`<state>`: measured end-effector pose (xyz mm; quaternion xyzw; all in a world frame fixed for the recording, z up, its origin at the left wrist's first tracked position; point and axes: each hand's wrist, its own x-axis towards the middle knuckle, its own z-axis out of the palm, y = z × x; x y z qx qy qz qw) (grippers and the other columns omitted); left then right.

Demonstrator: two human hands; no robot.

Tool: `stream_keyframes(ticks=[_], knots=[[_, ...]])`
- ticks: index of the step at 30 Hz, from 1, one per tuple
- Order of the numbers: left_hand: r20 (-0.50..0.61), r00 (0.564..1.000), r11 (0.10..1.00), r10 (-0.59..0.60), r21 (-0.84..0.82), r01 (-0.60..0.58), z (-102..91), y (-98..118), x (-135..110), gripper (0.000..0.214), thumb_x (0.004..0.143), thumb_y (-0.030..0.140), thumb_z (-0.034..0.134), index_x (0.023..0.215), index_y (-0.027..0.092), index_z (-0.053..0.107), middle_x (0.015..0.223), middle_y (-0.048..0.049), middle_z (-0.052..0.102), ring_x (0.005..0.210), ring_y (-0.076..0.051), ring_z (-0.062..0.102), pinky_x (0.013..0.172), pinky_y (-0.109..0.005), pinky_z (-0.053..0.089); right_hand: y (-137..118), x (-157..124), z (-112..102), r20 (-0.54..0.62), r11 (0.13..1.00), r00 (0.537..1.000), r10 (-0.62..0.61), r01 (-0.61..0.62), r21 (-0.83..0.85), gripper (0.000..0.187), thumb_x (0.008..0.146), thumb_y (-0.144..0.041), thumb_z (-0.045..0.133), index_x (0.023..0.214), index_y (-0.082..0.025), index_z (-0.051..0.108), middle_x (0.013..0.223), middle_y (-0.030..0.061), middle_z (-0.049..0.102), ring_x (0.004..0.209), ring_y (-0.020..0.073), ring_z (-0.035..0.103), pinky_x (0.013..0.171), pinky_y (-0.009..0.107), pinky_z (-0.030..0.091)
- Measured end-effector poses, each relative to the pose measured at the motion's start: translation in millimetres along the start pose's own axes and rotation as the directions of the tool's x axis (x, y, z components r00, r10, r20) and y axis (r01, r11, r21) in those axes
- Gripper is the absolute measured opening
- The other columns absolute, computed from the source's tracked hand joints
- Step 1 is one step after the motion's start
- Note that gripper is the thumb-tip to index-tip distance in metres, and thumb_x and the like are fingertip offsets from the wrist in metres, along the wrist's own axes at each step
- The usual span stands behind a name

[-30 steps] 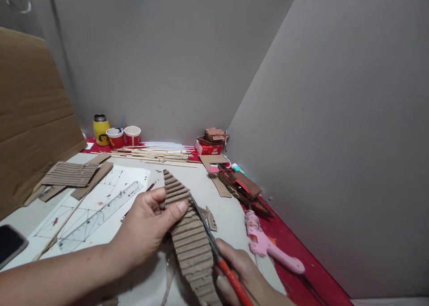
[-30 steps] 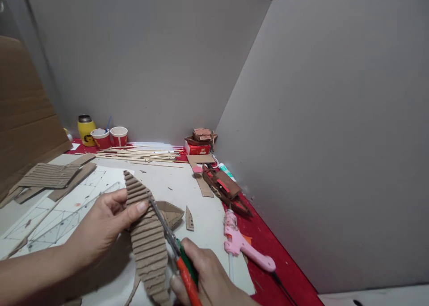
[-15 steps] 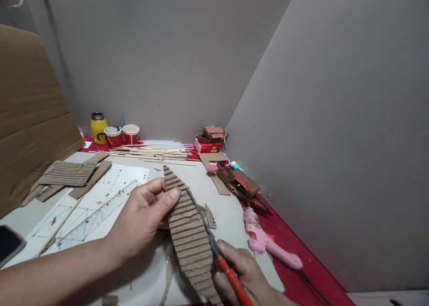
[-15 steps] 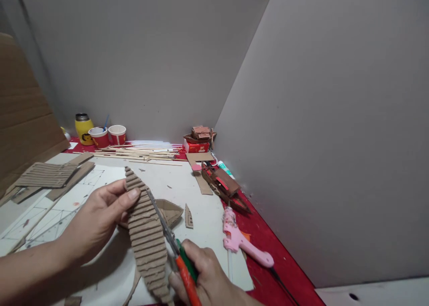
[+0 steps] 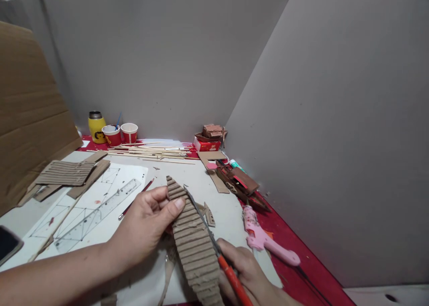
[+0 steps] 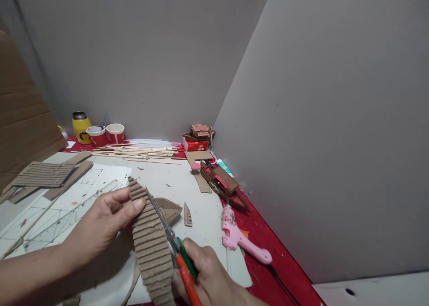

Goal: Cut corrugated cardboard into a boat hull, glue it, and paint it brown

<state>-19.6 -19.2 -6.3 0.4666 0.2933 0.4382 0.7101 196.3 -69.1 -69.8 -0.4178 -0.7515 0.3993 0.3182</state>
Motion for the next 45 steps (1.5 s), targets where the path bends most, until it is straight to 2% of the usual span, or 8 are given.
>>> stream_keyframes(ticks=[5,11,19,24,30,34,38,45], knots=[[0.047,0.999,0.999,-0.024,0.04,0.022,-1.6,6.2,-0.3,0.02,0.089,0.034,0.065,0.086,0.014,0.066,0.072,-0.0002,0.067,0.062,-0.008,0.058,0.06,-0.019,0.047,8.5,-1.3,-2.1,-0.057,1.0,0.998,0.002,-0.003,-0.008,0.039,0.089,-0.057,0.051,0.074,-0.02,0.049,0.058,-0.0045,0.039,0.053,0.0112,0.035,0.049,0.022,0.038],[-0.123,0.988,0.989,0.09,0.131,-0.074,-8.5,17.9,4.9,0.023,0.09,0.039,0.063,0.085,0.016,0.061,0.062,0.0034,0.062,0.045,-0.006,0.05,0.044,-0.015,0.043,14.3,-6.6,-21.6,-0.156,0.999,0.988,-0.003,-0.003,-0.037,0.048,0.089,-0.066,0.043,0.077,-0.02,0.053,0.062,-0.0017,0.044,0.055,0.0135,0.038,0.05,0.024,0.039],[-0.232,0.928,0.938,0.29,0.26,-0.229,-17.2,24.0,11.5,0.023,0.089,0.041,0.063,0.093,0.019,0.059,0.068,0.0045,0.066,0.047,-0.008,0.057,0.044,-0.016,0.051,-0.7,-2.9,-38.8,0.02,0.983,0.995,0.094,-0.089,-0.157,0.031,0.09,-0.05,0.05,0.097,-0.022,0.06,0.072,0.0018,0.056,0.065,0.0182,0.051,0.059,0.027,0.046],[-0.236,0.915,0.922,0.327,0.294,-0.253,-15.8,28.1,10.3,0.024,0.088,0.042,0.065,0.088,0.019,0.058,0.065,0.0051,0.067,0.045,-0.007,0.058,0.042,-0.015,0.05,-6.3,-0.8,-36.9,0.084,0.966,0.989,0.121,-0.098,-0.241,0.027,0.087,-0.041,0.053,0.106,-0.023,0.06,0.08,0.0026,0.061,0.069,0.0191,0.055,0.066,0.028,0.049],[-0.21,0.94,0.951,0.269,0.212,-0.225,-13.6,25.7,8.9,0.022,0.087,0.039,0.068,0.092,0.02,0.06,0.066,0.0041,0.07,0.047,-0.008,0.06,0.045,-0.016,0.053,0.5,-9.1,-31.9,0.005,0.959,0.998,0.058,-0.055,-0.276,0.034,0.087,-0.051,0.052,0.102,-0.022,0.061,0.076,0.0041,0.059,0.071,0.0205,0.056,0.064,0.027,0.048],[-0.182,0.975,0.989,0.131,0.085,-0.117,-11.2,22.6,4.9,0.023,0.079,0.031,0.077,0.094,0.019,0.065,0.079,0.0006,0.075,0.067,-0.014,0.071,0.063,-0.023,0.06,9.2,-6.7,-26.1,0.045,0.976,0.999,0.006,0.004,-0.219,0.034,0.089,-0.053,0.049,0.079,-0.021,0.054,0.062,-0.0019,0.047,0.054,0.013,0.04,0.05,0.023,0.037],[-0.181,0.98,0.996,0.077,0.051,-0.069,-8.9,21.0,3.0,0.02,0.079,0.029,0.077,0.092,0.016,0.069,0.08,-0.0023,0.076,0.07,-0.015,0.072,0.064,-0.023,0.06,13.4,-3.8,-19.9,0.088,0.984,0.995,-0.039,0.053,-0.167,0.036,0.091,-0.054,0.042,0.077,-0.021,0.046,0.061,-0.0042,0.038,0.052,0.011,0.031,0.047,0.023,0.03],[-0.17,0.981,0.996,0.089,0.044,-0.083,-7.5,21.8,5.3,0.013,0.08,0.026,0.076,0.085,0.016,0.07,0.076,-0.0004,0.075,0.067,-0.012,0.071,0.059,-0.018,0.057,18.9,-7.9,-11.2,0.011,0.985,0.999,-0.04,0.041,-0.165,0.033,0.086,-0.054,0.056,0.076,-0.022,0.057,0.054,-0.0031,0.039,0.049,0.0131,0.037,0.044,0.023,0.036]])
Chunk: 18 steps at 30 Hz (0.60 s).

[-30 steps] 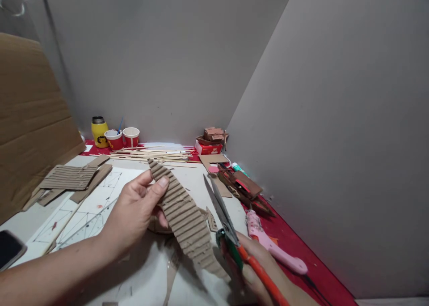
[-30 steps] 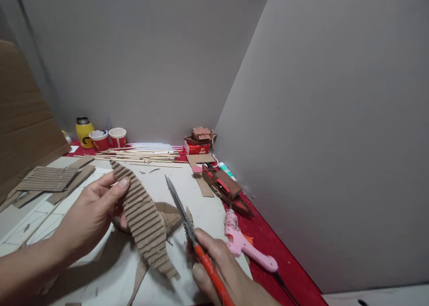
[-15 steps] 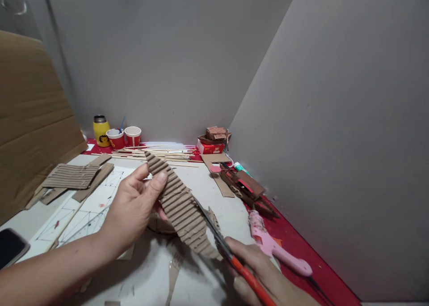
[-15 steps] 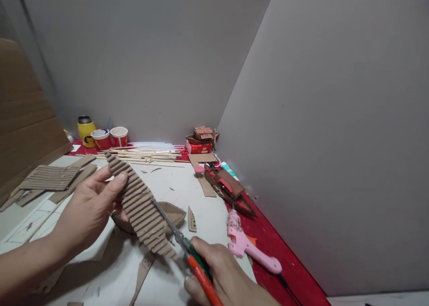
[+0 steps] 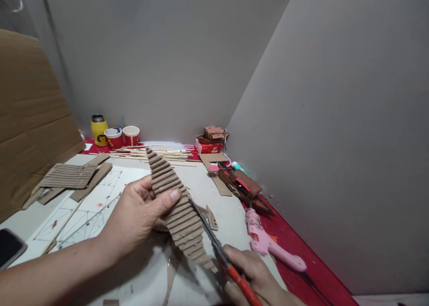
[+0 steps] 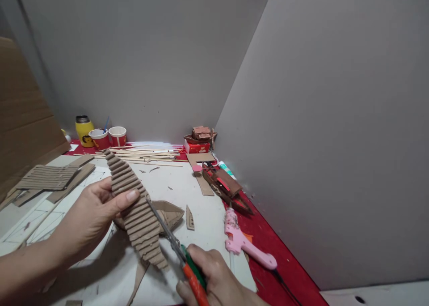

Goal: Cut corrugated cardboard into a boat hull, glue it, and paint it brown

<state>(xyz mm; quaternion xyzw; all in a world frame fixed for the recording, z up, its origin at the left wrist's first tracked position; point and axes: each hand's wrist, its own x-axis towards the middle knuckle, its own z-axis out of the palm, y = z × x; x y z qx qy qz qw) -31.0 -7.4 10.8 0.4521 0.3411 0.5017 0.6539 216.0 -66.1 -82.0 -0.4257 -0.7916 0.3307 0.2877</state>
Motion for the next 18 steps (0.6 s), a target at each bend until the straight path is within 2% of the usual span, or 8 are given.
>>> stream_keyframes(ticks=[5,11,14,18], knots=[[-0.019,0.999,0.999,0.03,0.013,-0.03,1.4,1.3,-3.5,0.012,0.079,0.024,0.077,0.083,0.016,0.069,0.073,0.0009,0.075,0.064,-0.011,0.07,0.056,-0.016,0.056,-5.4,4.9,0.2,0.027,0.999,0.999,0.022,-0.023,0.035,0.039,0.085,-0.058,0.056,0.074,-0.021,0.053,0.057,-0.0046,0.038,0.05,0.0108,0.032,0.045,0.021,0.035],[-0.063,0.998,1.0,-0.002,-0.013,0.002,7.7,-6.7,-7.0,0.021,0.072,0.028,0.082,0.077,0.015,0.067,0.069,0.0002,0.074,0.062,-0.013,0.069,0.059,-0.02,0.058,-14.7,8.7,-5.0,0.041,0.999,0.998,0.038,-0.037,-0.027,0.032,0.091,-0.049,0.049,0.083,-0.019,0.055,0.063,-0.0031,0.047,0.057,0.0122,0.041,0.054,0.02,0.043],[-0.07,0.997,1.0,-0.018,-0.004,0.017,9.4,-9.3,-6.2,0.024,0.07,0.03,0.084,0.078,0.015,0.067,0.069,-0.0007,0.075,0.061,-0.014,0.069,0.059,-0.022,0.058,-17.5,5.7,-5.2,0.004,0.996,0.999,0.042,-0.041,-0.082,0.032,0.091,-0.05,0.048,0.08,-0.02,0.053,0.064,-0.0024,0.047,0.058,0.0125,0.041,0.053,0.021,0.041],[-0.07,0.997,0.999,-0.032,-0.01,0.031,9.1,-9.7,-5.2,0.025,0.069,0.031,0.085,0.08,0.016,0.068,0.069,-0.0004,0.074,0.062,-0.015,0.069,0.058,-0.022,0.057,-18.2,2.2,-0.8,-0.025,0.994,0.999,0.041,-0.043,-0.099,0.03,0.093,-0.048,0.047,0.078,-0.021,0.049,0.059,-0.0044,0.04,0.056,0.012,0.038,0.05,0.022,0.036]])
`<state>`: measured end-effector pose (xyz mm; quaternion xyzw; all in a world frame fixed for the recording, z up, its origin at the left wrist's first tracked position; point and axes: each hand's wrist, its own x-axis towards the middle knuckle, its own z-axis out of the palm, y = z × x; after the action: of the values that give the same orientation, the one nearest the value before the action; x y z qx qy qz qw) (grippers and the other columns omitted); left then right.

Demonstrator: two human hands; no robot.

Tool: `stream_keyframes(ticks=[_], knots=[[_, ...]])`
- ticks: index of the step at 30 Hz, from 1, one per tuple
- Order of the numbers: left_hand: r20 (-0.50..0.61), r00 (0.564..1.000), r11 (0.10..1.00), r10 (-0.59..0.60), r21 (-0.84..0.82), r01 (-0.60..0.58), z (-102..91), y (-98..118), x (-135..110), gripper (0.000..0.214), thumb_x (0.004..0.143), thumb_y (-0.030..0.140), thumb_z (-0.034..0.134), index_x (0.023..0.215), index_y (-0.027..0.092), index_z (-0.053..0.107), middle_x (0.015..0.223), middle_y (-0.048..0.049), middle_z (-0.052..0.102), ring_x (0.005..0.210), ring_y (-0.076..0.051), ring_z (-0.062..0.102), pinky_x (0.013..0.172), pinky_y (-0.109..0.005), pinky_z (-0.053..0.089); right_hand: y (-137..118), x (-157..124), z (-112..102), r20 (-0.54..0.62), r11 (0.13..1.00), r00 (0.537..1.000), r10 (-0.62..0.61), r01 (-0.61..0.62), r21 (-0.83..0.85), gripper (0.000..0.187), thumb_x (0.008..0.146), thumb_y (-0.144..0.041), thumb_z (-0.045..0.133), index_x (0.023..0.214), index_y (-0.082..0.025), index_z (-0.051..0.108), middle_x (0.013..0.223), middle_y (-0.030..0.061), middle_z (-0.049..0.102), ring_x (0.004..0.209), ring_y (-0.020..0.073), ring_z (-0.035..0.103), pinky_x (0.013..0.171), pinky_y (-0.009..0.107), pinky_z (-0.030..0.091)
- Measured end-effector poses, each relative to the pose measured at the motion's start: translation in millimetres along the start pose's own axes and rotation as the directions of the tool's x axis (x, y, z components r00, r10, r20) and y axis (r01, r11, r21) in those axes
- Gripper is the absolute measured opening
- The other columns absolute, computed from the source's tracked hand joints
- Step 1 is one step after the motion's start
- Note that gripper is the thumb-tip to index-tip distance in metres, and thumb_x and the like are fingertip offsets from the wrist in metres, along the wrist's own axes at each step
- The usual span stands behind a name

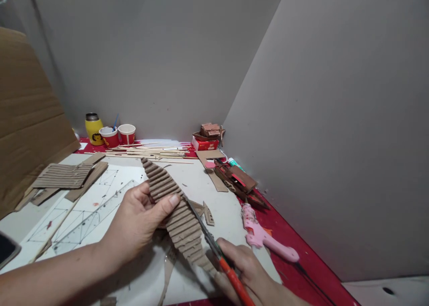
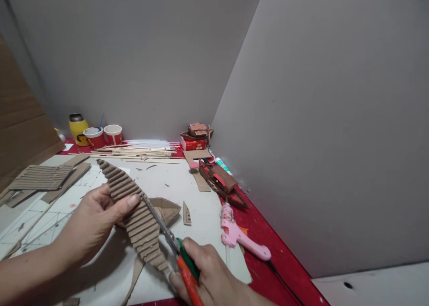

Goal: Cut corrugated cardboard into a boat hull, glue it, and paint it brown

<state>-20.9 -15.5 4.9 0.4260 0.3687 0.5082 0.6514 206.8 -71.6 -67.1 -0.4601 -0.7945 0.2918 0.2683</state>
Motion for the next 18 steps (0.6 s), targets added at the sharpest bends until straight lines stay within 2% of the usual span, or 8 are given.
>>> stream_keyframes(ticks=[5,11,15,18], knots=[[0.017,1.0,0.999,-0.016,-0.03,0.017,-0.7,0.8,-0.5,0.019,0.072,0.027,0.083,0.079,0.016,0.069,0.069,0.0012,0.073,0.06,-0.01,0.065,0.054,-0.016,0.051,8.1,1.8,6.4,0.061,0.991,0.996,-0.06,0.052,0.121,0.027,0.093,-0.042,0.047,0.077,-0.022,0.039,0.061,-0.0074,0.031,0.051,0.0092,0.028,0.047,0.023,0.027],[0.073,0.996,0.998,-0.055,-0.036,0.058,-1.3,-10.4,-3.9,0.017,0.078,0.028,0.077,0.085,0.015,0.067,0.078,-0.0019,0.073,0.072,-0.014,0.068,0.069,-0.024,0.056,8.0,5.1,7.3,0.106,0.978,0.994,0.001,-0.023,0.206,0.03,0.089,-0.048,0.052,0.081,-0.022,0.039,0.064,-0.006,0.037,0.056,0.0107,0.03,0.051,0.024,0.029],[0.1,0.992,0.994,-0.077,-0.064,0.084,-2.3,-16.6,-4.8,0.018,0.08,0.029,0.076,0.09,0.016,0.067,0.083,-0.0032,0.074,0.076,-0.016,0.068,0.075,-0.029,0.055,3.7,5.0,7.3,0.078,0.97,0.997,-0.004,-0.015,0.242,0.031,0.094,-0.049,0.044,0.079,-0.022,0.04,0.062,-0.0065,0.033,0.054,0.0103,0.028,0.049,0.024,0.028],[0.116,0.988,0.993,-0.097,-0.058,0.104,-2.6,-13.5,-4.7,0.02,0.082,0.031,0.074,0.094,0.017,0.066,0.085,-0.0036,0.074,0.075,-0.016,0.067,0.074,-0.029,0.054,2.5,3.3,7.3,0.079,0.962,0.996,-0.029,0.007,0.273,0.029,0.093,-0.046,0.049,0.079,-0.022,0.04,0.062,-0.0067,0.032,0.053,0.0097,0.028,0.049,0.024,0.028]])
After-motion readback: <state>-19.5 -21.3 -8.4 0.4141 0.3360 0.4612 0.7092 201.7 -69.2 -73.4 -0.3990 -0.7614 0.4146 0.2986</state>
